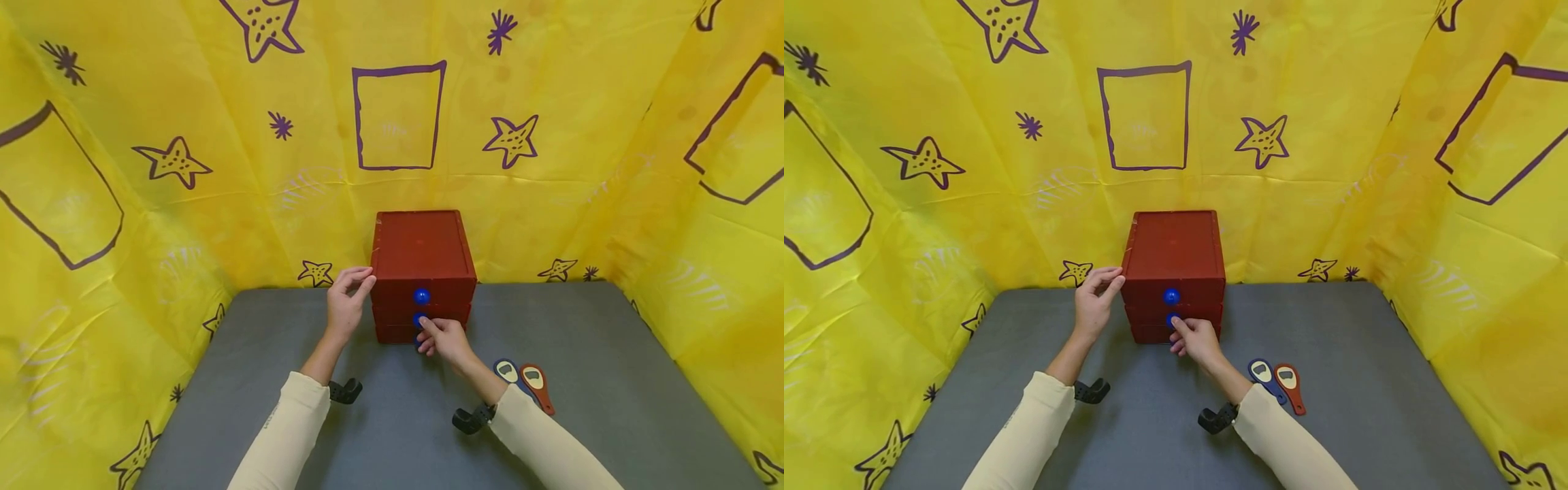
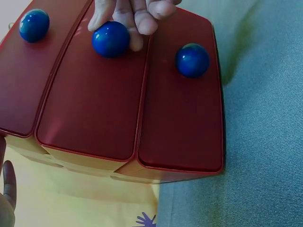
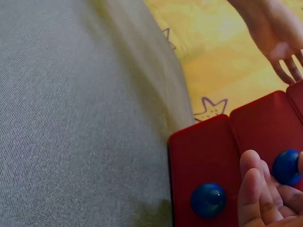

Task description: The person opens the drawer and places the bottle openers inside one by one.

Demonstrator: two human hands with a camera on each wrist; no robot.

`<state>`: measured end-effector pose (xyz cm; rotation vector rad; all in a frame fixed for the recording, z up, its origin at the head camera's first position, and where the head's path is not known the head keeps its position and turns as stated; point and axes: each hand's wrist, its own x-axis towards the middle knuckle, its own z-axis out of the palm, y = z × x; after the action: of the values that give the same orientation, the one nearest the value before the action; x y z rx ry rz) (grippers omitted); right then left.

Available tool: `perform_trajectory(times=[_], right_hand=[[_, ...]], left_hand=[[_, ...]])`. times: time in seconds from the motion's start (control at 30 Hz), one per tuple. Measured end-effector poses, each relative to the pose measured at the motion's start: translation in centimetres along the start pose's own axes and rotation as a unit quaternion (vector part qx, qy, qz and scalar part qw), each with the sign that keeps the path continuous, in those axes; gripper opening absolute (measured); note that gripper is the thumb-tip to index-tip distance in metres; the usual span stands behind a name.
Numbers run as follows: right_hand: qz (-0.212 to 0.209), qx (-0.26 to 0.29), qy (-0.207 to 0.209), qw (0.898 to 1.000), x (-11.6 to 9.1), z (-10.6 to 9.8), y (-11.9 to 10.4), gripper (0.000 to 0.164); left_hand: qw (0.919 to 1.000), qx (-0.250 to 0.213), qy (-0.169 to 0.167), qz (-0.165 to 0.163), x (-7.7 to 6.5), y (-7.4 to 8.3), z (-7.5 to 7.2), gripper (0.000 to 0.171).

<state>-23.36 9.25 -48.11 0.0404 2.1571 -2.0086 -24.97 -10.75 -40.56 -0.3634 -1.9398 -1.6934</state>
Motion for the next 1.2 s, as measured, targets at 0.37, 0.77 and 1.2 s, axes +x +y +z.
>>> perform_trajectory(times=[0.37, 0.77, 1.2], right_hand=[[-0.001, -0.002, 0.005, 1.000, 0.0, -0.2, 0.4, 0.041], [0.000, -0.043, 0.017, 0.999, 0.3, -1.3, 2.3, 0.027], [0.054, -0.042, -0.006, 0.998, 1.3, -0.7, 4.7, 0.035]], left_hand=[[1.0000, -0.006, 0.000, 0.002, 0.0, 0.1, 0.0, 0.023], [0.9999, -0.007, 0.001, -0.008, -0.1, 0.2, 0.0, 0.023], [1.0000, -0.002, -0.004, -0.008, -0.1, 0.1, -0.1, 0.023]])
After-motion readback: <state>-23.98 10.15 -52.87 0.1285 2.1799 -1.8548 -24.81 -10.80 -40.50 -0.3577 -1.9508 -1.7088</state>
